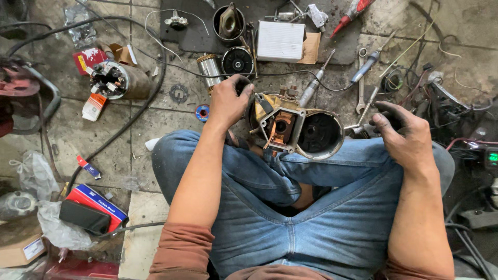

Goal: The person sits on the floor and works on an electric motor. They use a rotary tool to grind or clean the motor housing, then apply a substance from a small tube to the motor's interior. The person handles various motor parts and tools throughout the process.

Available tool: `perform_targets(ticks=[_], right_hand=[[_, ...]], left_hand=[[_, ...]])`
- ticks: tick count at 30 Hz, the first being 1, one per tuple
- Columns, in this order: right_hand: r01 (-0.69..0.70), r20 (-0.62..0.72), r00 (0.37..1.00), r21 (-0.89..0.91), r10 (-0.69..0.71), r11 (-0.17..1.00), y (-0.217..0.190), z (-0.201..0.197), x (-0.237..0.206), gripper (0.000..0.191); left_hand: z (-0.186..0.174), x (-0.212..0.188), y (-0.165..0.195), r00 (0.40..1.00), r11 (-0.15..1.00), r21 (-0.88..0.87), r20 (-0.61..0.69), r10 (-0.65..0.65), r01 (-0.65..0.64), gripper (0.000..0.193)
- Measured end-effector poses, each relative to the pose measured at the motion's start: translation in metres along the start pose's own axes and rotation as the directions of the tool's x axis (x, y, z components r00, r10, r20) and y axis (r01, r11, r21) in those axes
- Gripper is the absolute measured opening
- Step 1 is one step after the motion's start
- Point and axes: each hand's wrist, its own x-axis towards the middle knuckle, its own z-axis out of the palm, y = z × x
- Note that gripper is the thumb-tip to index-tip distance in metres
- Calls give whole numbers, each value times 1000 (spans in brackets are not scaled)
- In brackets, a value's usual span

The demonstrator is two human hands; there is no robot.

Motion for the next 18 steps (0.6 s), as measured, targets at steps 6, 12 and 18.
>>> perform_targets(ticks=[6, 12, 18], right_hand=[[-16, -4, 1000, 31, 16, 999, 4, 2, -1, 31], [43, -17, 999, 3, -43, 999, 10, 5, 0, 30], [9, -31, 999, -40, -10, 999, 8, 5, -1, 31]], left_hand=[[0, 0, -3, 1000, 1000, -13, -1, -2, 2, 22], [-2, 0, -1, 999, 999, -19, 11, -39, 39, 22], [-4, -3, 0, 999, 1000, -18, -32, 15, -15, 20]])
